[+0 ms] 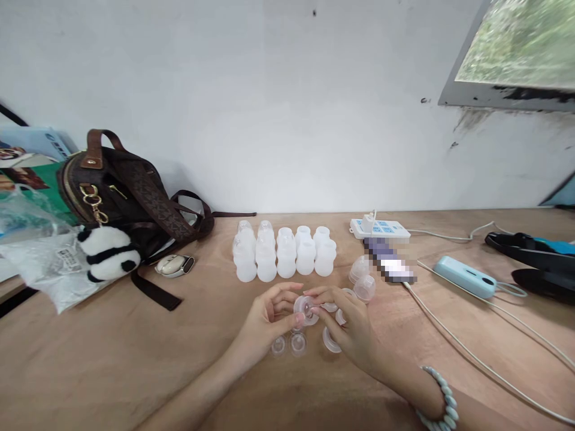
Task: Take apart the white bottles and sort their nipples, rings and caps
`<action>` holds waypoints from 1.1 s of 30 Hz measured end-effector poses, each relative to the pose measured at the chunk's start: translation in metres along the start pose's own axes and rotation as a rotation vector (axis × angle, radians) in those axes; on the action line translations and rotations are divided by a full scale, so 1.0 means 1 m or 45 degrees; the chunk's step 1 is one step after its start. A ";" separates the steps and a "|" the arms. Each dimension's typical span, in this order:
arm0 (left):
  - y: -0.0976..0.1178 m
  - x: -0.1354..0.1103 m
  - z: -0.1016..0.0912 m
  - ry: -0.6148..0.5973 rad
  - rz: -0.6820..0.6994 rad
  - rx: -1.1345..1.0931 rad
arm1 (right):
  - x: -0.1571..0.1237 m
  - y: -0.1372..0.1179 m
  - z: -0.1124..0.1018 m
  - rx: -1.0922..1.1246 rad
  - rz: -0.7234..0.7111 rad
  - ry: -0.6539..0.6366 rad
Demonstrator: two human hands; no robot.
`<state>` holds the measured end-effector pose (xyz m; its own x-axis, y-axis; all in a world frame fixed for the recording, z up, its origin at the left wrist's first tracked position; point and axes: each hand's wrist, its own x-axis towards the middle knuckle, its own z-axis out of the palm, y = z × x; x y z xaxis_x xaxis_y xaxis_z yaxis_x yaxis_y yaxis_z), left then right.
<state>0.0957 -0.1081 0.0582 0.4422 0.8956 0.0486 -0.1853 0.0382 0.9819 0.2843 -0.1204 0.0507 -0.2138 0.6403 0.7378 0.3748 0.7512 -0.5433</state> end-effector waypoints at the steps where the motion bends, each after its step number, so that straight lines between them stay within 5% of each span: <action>1: -0.001 0.000 0.000 -0.018 0.000 0.024 | 0.000 -0.001 -0.001 0.012 0.024 -0.010; 13: -0.002 -0.007 0.014 -0.112 0.013 -0.194 | 0.002 -0.018 -0.005 0.088 0.101 -0.028; 33: 0.013 -0.006 0.000 0.038 0.220 -0.033 | -0.013 -0.010 -0.009 0.299 0.315 0.086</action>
<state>0.0907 -0.1127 0.0704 0.3754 0.9027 0.2102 -0.2793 -0.1061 0.9543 0.2914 -0.1376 0.0506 -0.0792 0.8014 0.5928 0.1884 0.5960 -0.7806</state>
